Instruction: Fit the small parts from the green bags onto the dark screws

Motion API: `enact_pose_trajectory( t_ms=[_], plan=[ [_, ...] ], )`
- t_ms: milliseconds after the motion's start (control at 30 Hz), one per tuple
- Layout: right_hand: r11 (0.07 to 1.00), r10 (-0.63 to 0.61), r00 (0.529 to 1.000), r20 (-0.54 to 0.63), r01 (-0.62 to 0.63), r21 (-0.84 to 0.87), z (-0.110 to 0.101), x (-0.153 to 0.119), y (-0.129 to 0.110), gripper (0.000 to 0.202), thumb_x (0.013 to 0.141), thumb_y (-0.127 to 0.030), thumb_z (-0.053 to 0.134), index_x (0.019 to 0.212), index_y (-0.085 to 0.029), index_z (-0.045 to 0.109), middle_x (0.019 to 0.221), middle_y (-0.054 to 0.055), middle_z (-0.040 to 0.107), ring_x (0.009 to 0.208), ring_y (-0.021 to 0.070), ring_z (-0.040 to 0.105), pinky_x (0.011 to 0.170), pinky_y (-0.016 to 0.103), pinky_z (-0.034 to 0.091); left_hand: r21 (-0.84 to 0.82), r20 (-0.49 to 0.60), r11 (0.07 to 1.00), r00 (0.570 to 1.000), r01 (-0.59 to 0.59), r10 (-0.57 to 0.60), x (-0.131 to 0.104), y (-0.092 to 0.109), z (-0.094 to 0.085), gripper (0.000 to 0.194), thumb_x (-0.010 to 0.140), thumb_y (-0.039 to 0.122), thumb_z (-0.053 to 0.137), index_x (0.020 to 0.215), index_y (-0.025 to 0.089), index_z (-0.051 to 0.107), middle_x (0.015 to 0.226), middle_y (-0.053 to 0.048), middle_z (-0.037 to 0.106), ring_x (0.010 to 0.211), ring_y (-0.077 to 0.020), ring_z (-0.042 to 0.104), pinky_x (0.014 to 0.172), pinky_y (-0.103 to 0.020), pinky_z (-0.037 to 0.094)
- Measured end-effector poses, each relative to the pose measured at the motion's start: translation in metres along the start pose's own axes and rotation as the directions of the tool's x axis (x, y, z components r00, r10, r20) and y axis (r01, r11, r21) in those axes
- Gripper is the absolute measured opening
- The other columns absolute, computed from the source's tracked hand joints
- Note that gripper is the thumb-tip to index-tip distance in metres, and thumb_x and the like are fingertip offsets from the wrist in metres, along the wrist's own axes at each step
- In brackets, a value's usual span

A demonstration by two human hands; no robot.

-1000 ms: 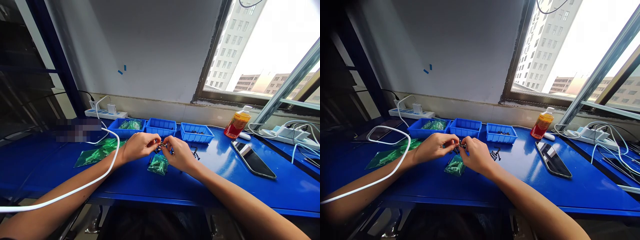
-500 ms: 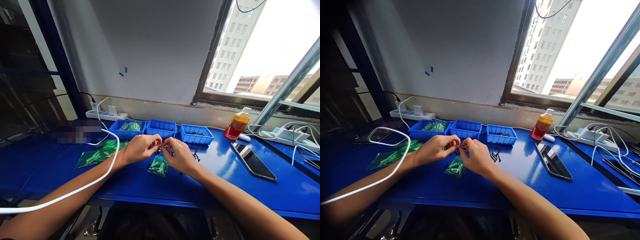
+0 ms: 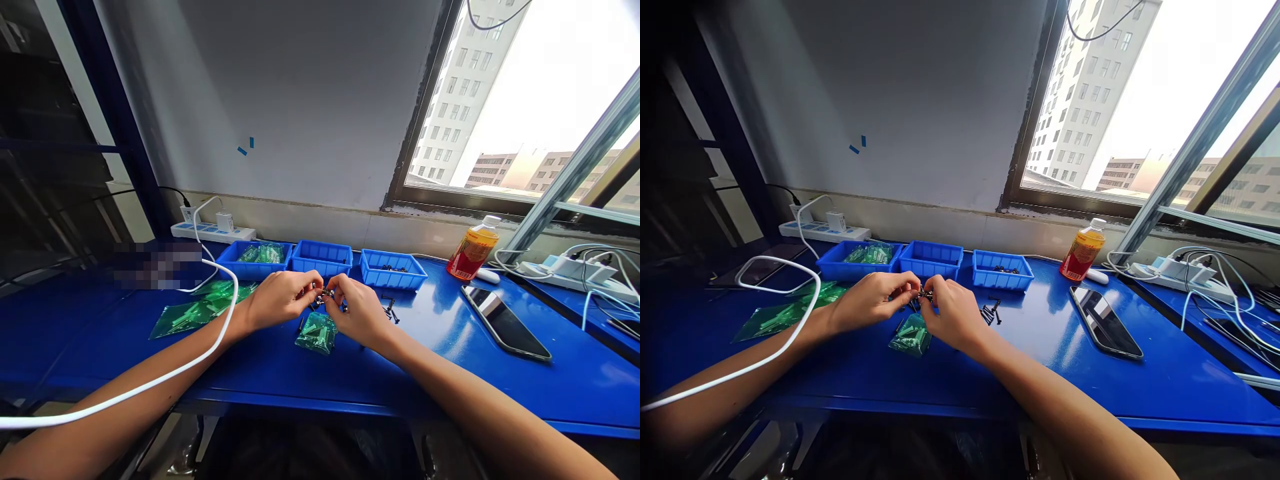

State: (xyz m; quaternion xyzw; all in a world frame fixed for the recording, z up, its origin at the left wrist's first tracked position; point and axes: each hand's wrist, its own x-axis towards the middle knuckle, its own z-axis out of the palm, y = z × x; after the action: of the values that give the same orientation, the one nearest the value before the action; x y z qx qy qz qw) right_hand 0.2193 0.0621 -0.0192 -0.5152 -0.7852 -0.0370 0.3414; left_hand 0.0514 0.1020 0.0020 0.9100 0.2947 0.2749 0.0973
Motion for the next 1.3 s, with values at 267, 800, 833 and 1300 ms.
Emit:
enact_pose_trajectory(
  t_ms=[267,800,833,1300],
  plan=[
    [0.999,0.031,0.999,0.009,-0.031,-0.018,-0.0031,0.0015,-0.0037,0.003,0.078,-0.02,0.055,0.077,-0.019,0.052,0.063,-0.001,0.059,0.061,0.0126,0.056,0.055,0.022,0.036,-0.019,-0.015,1.0,1.0,0.01,-0.011,0.0003,-0.0019,0.0005,0.009,0.08,0.024,0.048,0.082,0.019,0.056,0.06,0.004,0.059,0.054,-0.01,0.055,0.051,-0.018,0.039],
    [1.0,0.001,1.0,0.006,-0.001,-0.018,-0.0018,0.0008,-0.0015,0.004,0.078,-0.019,0.054,0.081,-0.02,0.051,0.063,-0.002,0.059,0.061,0.013,0.057,0.055,0.022,0.036,0.015,-0.006,1.0,1.0,0.007,-0.007,-0.0001,-0.0018,-0.0008,0.014,0.083,0.025,0.044,0.082,0.019,0.057,0.061,0.003,0.059,0.052,-0.0101,0.053,0.052,-0.019,0.038],
    [1.0,0.001,1.0,0.009,-0.001,-0.019,-0.002,0.0009,-0.0017,0.004,0.078,-0.019,0.054,0.08,-0.02,0.051,0.063,-0.002,0.059,0.062,0.0132,0.057,0.056,0.022,0.036,0.017,0.002,1.0,1.0,0.012,-0.012,0.0,-0.0018,-0.0006,0.014,0.083,0.025,0.044,0.082,0.019,0.057,0.06,0.004,0.059,0.052,-0.0101,0.053,0.051,-0.019,0.038],
    [1.0,0.015,1.0,0.016,-0.014,-0.017,-0.0038,0.0009,-0.0034,0.003,0.08,-0.022,0.054,0.081,-0.019,0.053,0.064,-0.001,0.06,0.061,0.0128,0.057,0.056,0.022,0.035,-0.004,-0.001,1.0,1.0,-0.021,0.021,0.0001,-0.0042,0.0003,0.011,0.082,0.023,0.045,0.083,0.019,0.055,0.063,0.003,0.06,0.054,-0.0098,0.054,0.053,-0.019,0.039]
  ],
)
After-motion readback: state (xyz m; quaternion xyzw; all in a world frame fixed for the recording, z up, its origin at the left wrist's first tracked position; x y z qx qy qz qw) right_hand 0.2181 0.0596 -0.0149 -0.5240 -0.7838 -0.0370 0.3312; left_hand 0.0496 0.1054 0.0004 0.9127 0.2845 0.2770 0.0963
